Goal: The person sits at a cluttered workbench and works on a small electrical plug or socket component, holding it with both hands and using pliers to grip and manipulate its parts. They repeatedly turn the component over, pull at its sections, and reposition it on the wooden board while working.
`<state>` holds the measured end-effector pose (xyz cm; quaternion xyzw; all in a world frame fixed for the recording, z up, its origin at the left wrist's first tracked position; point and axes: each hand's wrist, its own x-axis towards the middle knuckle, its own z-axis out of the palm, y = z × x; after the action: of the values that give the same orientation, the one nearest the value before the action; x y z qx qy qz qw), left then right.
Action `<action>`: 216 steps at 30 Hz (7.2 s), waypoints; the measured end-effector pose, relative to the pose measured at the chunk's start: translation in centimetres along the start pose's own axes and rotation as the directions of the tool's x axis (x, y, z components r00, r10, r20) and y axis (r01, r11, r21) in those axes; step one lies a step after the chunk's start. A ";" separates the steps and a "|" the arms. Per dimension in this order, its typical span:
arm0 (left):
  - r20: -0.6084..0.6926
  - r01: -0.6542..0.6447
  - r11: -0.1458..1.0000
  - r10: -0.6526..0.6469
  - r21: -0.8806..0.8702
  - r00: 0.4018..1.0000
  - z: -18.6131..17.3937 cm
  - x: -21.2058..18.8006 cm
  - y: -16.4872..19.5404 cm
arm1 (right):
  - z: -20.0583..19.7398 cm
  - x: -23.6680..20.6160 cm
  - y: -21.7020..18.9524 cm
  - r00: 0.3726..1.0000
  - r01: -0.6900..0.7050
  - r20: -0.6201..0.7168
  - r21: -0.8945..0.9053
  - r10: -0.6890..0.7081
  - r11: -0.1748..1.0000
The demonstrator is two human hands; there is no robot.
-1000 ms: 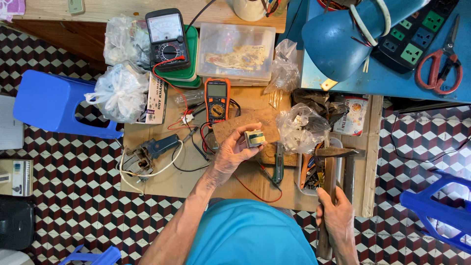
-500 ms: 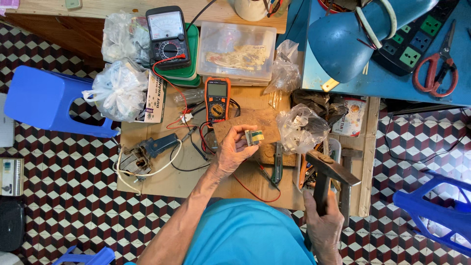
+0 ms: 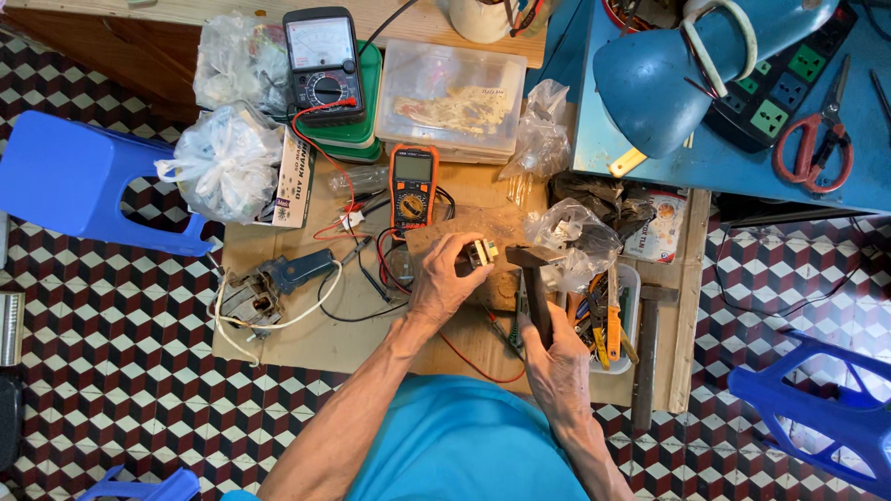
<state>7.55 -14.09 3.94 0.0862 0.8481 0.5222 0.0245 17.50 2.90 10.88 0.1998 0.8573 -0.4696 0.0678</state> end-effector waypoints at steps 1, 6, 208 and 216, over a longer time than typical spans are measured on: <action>-0.002 0.021 1.000 -0.021 -0.017 1.000 0.1 -0.1 0.1 | 0.2 0.2 0.0 1.000 0.021 -0.001 -0.008 -0.021 1.000; -0.039 0.106 0.993 -0.108 -0.047 0.993 0.4 -0.8 0.1 | 0.6 0.3 -0.3 0.997 0.061 -0.036 -0.034 -0.062 0.998; 0.038 0.159 0.921 -0.155 -0.356 0.987 -0.5 -0.1 -1.4 | -0.2 -0.7 0.4 0.999 -0.040 0.014 -0.069 0.041 0.997; 0.112 0.153 0.780 -0.108 -0.606 0.988 -0.8 -0.6 0.4 | -0.3 -0.8 2.5 0.999 -0.037 -0.028 -0.040 0.035 0.999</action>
<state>8.08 -14.76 4.59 0.0331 0.6354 0.7626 0.1172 19.23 4.10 9.38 0.2202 0.8637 -0.4482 0.0684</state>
